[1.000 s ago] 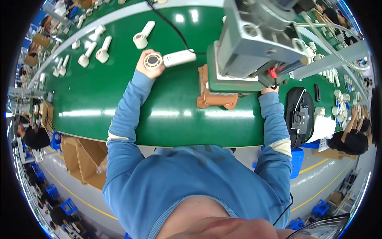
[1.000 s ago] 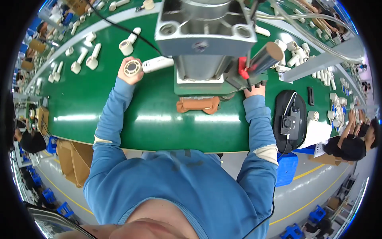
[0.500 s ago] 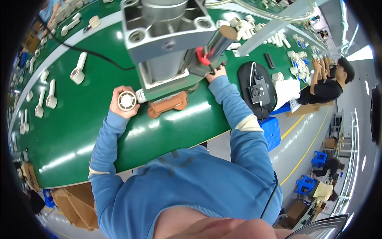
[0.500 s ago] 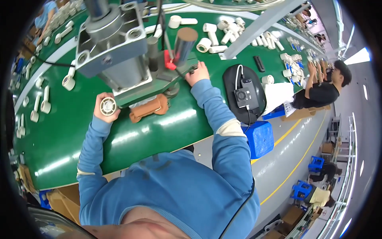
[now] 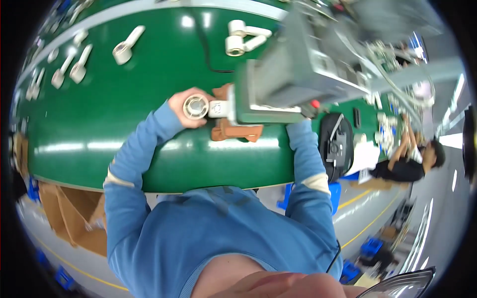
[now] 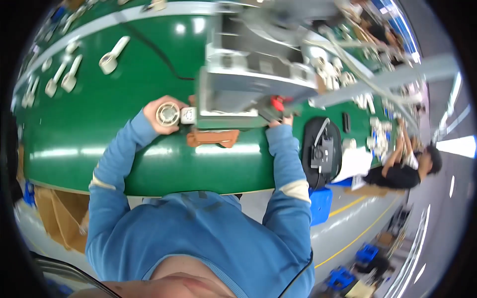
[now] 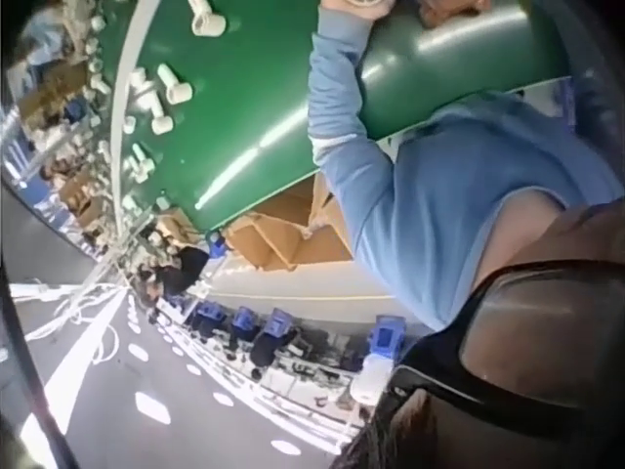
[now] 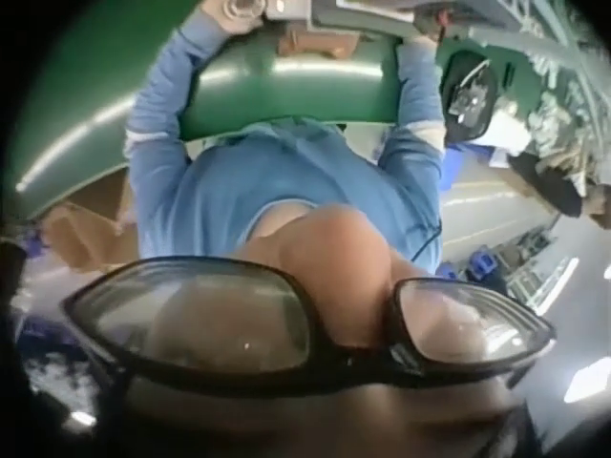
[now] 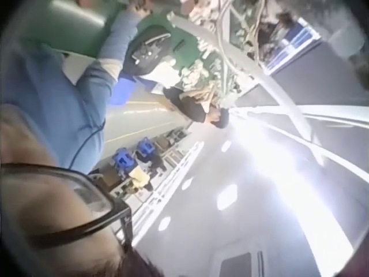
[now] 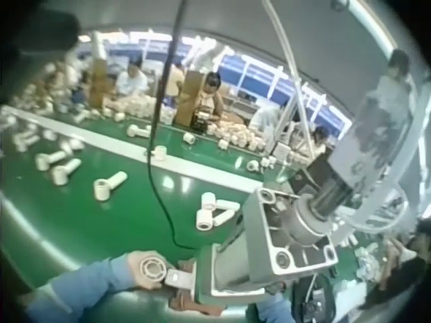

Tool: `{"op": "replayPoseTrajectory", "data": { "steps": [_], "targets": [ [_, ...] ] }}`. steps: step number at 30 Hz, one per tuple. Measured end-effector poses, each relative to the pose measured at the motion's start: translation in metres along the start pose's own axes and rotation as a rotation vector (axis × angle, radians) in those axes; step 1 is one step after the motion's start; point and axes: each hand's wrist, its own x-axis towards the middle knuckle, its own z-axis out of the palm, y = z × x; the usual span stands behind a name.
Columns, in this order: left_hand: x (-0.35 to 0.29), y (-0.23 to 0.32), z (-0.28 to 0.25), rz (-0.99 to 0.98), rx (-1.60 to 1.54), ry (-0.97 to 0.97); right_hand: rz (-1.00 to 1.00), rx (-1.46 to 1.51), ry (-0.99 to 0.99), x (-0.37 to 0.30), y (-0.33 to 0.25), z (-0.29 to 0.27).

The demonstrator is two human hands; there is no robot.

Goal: Assembling small plastic components using a pneumatic press on a factory assembly line.

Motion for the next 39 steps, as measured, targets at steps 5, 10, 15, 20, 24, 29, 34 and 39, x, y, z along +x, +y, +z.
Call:
{"op": "replayPoseTrajectory", "data": {
  "steps": [5,10,15,20,24,29,34,39],
  "targets": [
    [0.016,-0.033,-0.054,-0.029,0.078,0.597,0.041,0.198,-0.261,0.016,-0.039,-0.023],
    [0.041,-0.081,-0.099,-0.171,0.569,0.910,0.202,0.969,-0.230,0.008,-0.032,-0.023],
    [0.077,-0.061,-0.100,-0.011,1.154,0.479,0.410,1.743,-0.128,-0.002,-0.018,-0.023],
    [0.112,-0.096,-0.054,0.417,1.232,0.289,0.553,2.217,-0.049,-0.005,-0.025,-0.025],
    [0.135,-0.120,-0.053,0.326,1.227,0.350,0.563,2.232,-0.037,0.001,-0.032,-0.025],
    [0.146,-0.145,-0.084,0.085,1.022,0.381,0.450,1.910,-0.115,0.023,0.018,0.018],
    [0.106,-0.089,-0.076,0.066,0.538,0.703,0.397,2.084,-0.120,0.020,0.020,0.029],
    [-0.019,-0.016,-0.058,0.019,0.343,0.672,0.055,0.388,0.042,-0.012,0.036,0.028]
  ]
}}
